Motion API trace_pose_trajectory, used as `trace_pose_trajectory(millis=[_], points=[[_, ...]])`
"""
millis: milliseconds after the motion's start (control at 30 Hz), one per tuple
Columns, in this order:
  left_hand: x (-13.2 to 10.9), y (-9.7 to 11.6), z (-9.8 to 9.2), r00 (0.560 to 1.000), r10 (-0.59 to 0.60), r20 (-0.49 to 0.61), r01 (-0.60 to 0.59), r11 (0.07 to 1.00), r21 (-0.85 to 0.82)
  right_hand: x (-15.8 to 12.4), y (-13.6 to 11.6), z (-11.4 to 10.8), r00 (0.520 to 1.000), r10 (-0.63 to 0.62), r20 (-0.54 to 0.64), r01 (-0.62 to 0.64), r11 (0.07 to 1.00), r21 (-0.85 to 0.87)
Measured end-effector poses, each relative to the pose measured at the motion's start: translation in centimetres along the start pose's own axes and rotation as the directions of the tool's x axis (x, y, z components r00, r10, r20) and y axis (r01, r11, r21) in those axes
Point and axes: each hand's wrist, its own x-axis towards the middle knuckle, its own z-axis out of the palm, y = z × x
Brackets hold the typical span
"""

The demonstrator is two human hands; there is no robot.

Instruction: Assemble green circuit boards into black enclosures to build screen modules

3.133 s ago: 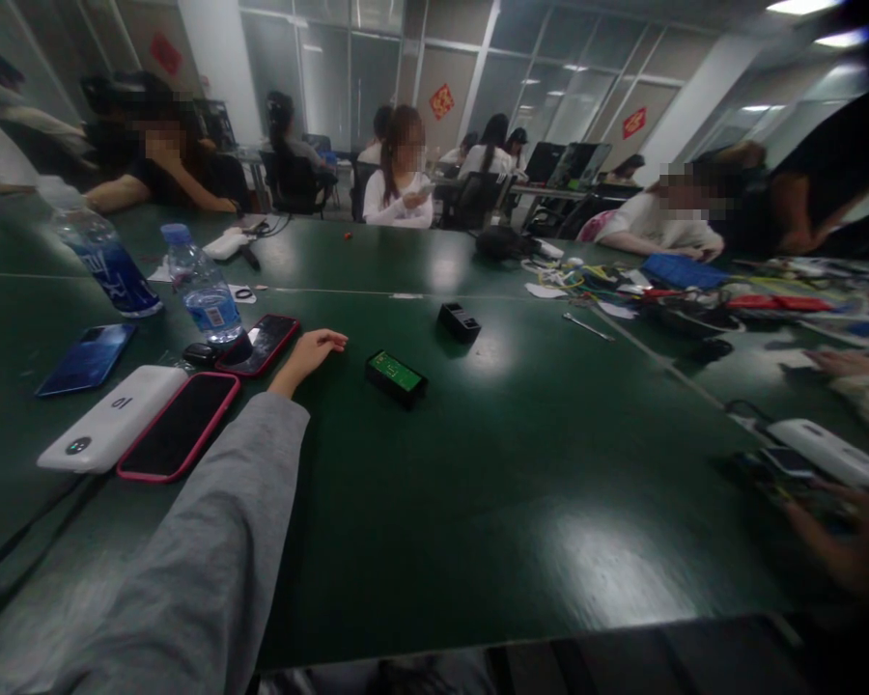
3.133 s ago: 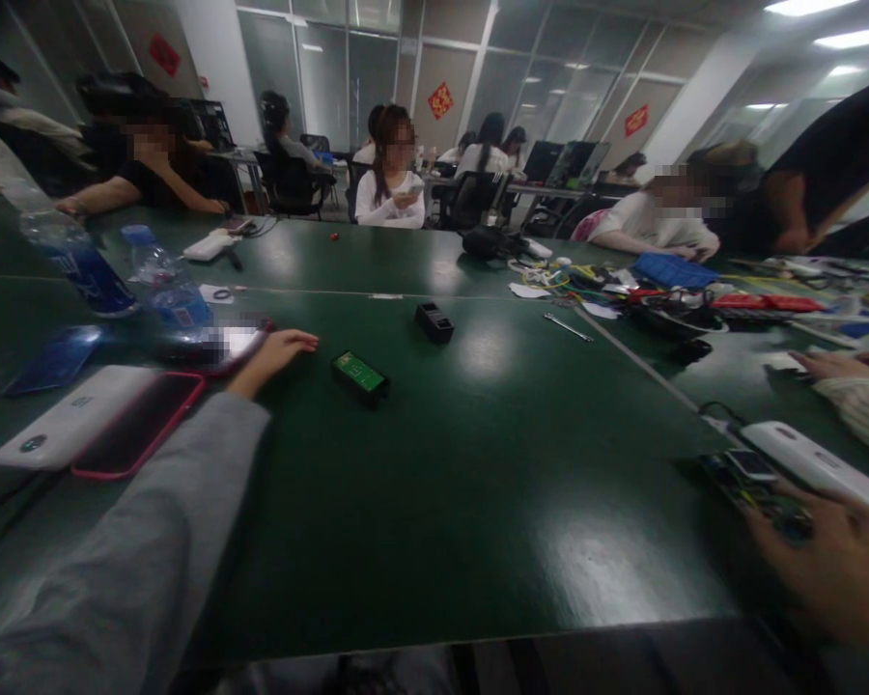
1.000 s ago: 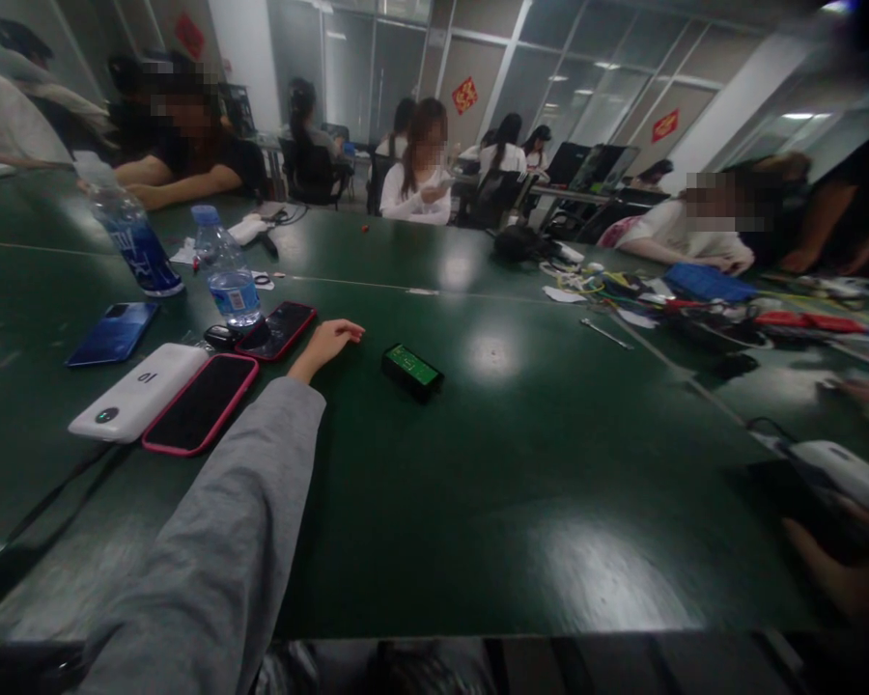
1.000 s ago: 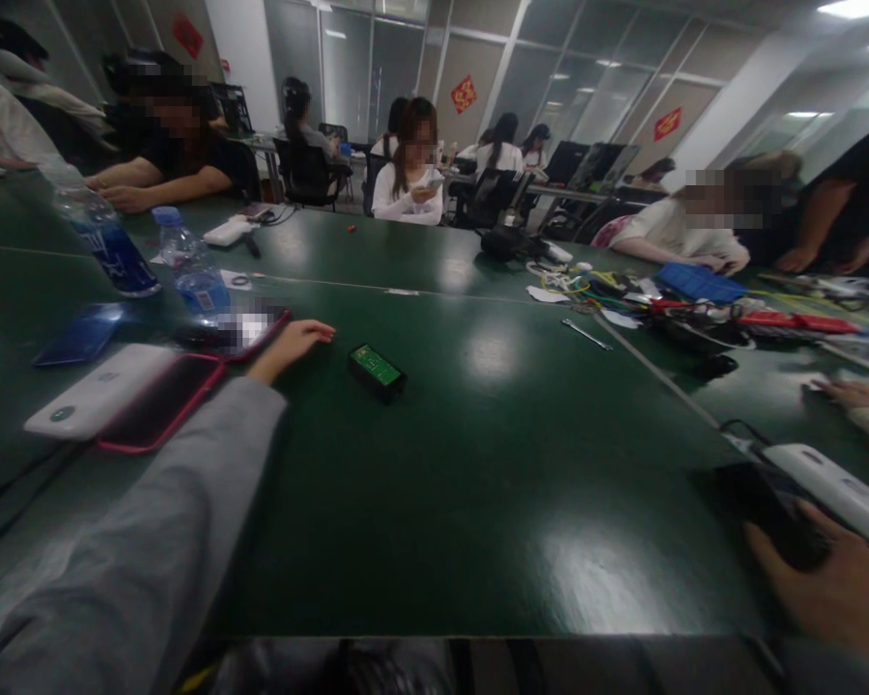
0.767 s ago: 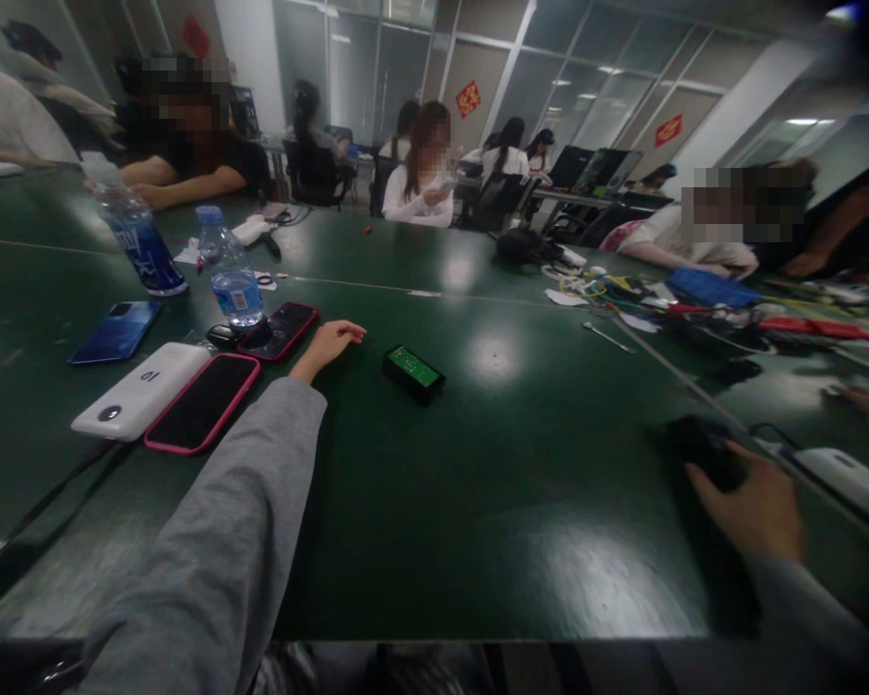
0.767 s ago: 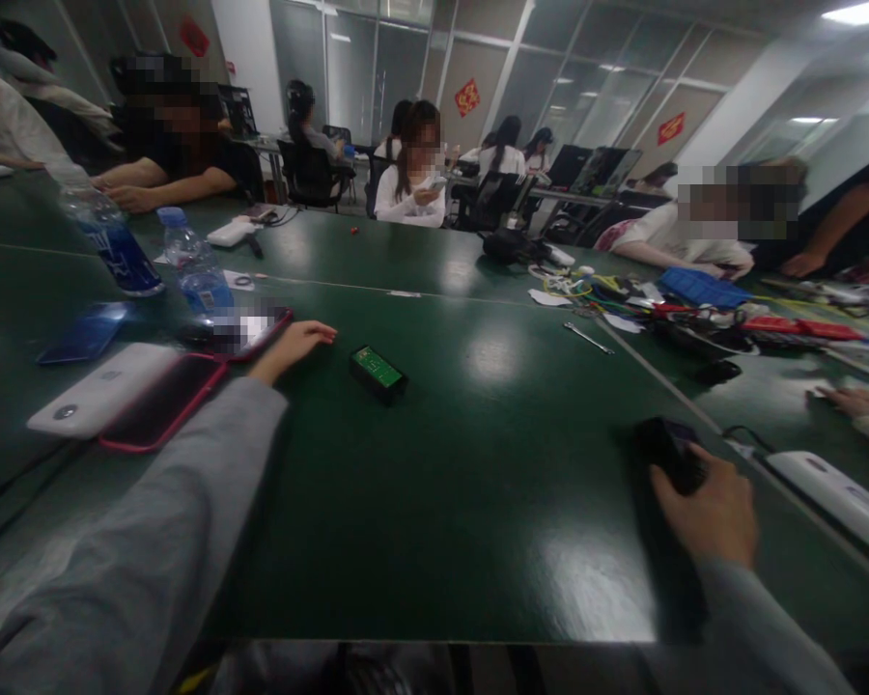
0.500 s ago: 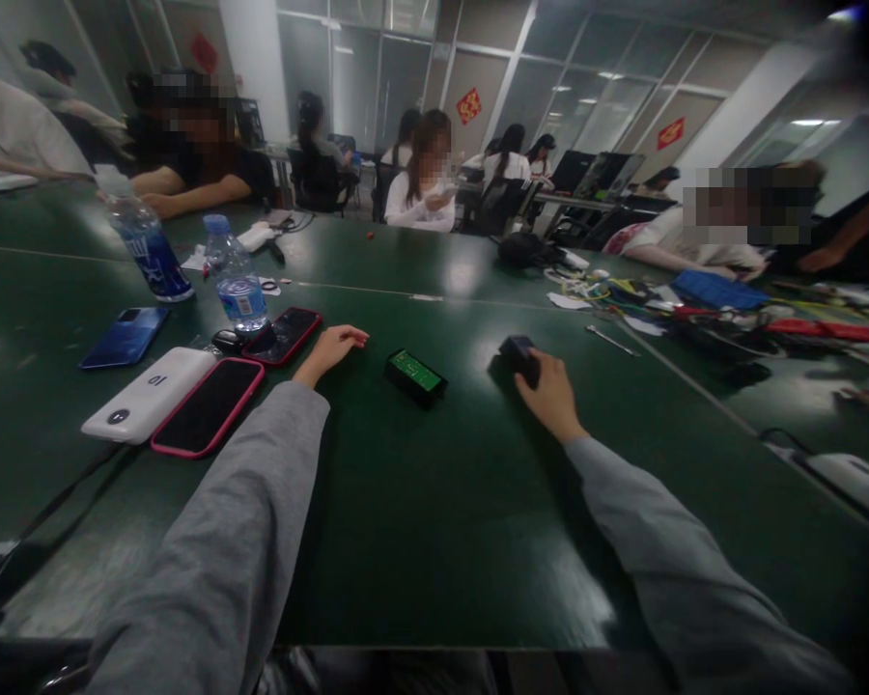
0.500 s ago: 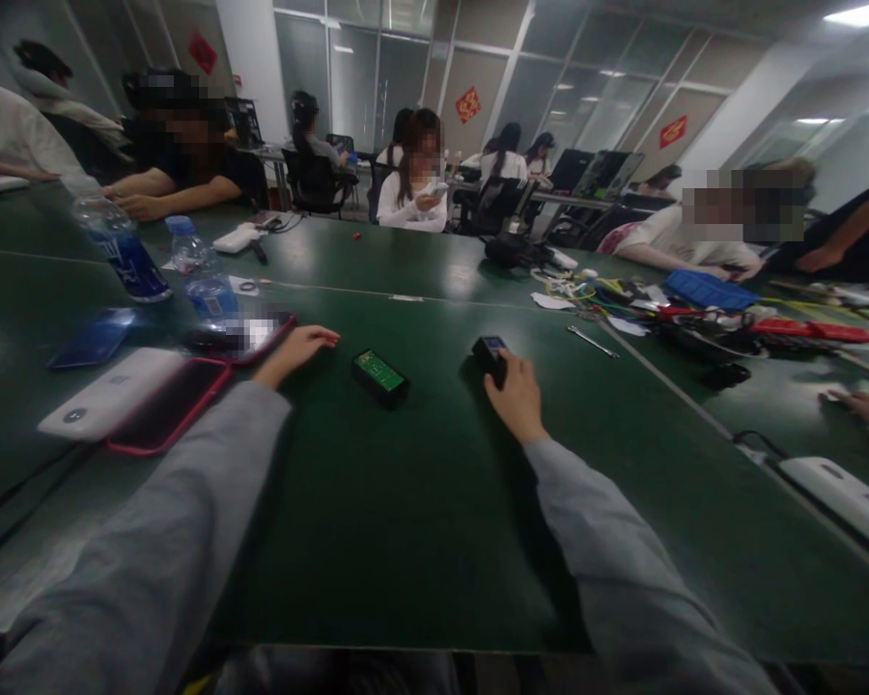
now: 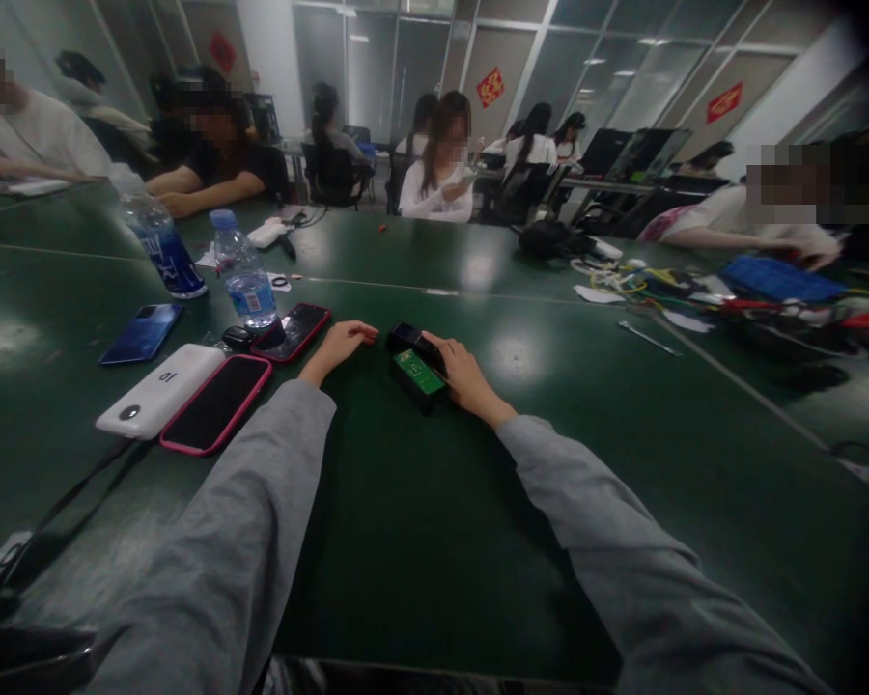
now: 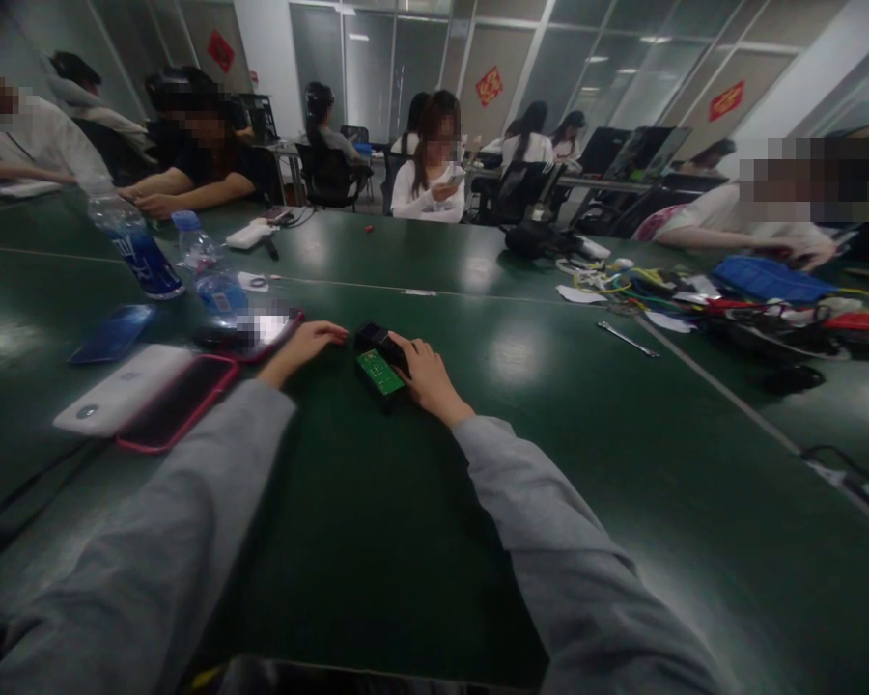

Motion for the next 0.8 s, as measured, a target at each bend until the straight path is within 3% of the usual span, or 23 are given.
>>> trace_pose_trajectory(millis=[233, 400, 500, 600, 667, 800], points=[[-0.5, 0.7, -0.1, 1.0, 0.002, 0.003, -0.002, 1.0, 0.012, 0.1, -0.3, -0.2, 0.998, -0.036, -0.056, 0.034, 0.999, -0.038], [-0.6, 1.0, -0.1, 1.0, -0.008, 0.005, 0.008, 1.0, 0.027, 0.4, 0.0, 0.1, 0.997, 0.007, -0.073, -0.007, 1.0, -0.004], [-0.5, 0.8, -0.1, 1.0, -0.014, 0.0, 0.014, 1.0, 0.028, 0.6, 0.7, 0.5, 0.985, 0.107, -0.138, -0.095, 0.991, 0.09], [-0.4, 0.6, -0.1, 1.0, -0.003, 0.003, 0.003, 1.0, 0.025, 0.9, 1.7, 1.1, 0.94, 0.275, -0.203, -0.241, 0.955, 0.175], [-0.3, 0.4, -0.1, 1.0, 0.0, 0.008, -0.001, 1.0, 0.03, 0.9, 2.1, 1.3, 0.913, 0.321, -0.254, -0.273, 0.939, 0.208], [-0.2, 0.3, -0.1, 1.0, -0.004, 0.006, 0.004, 1.0, 0.03, 0.7, 1.8, 1.3, 0.934, 0.201, -0.295, -0.166, 0.976, 0.139]])
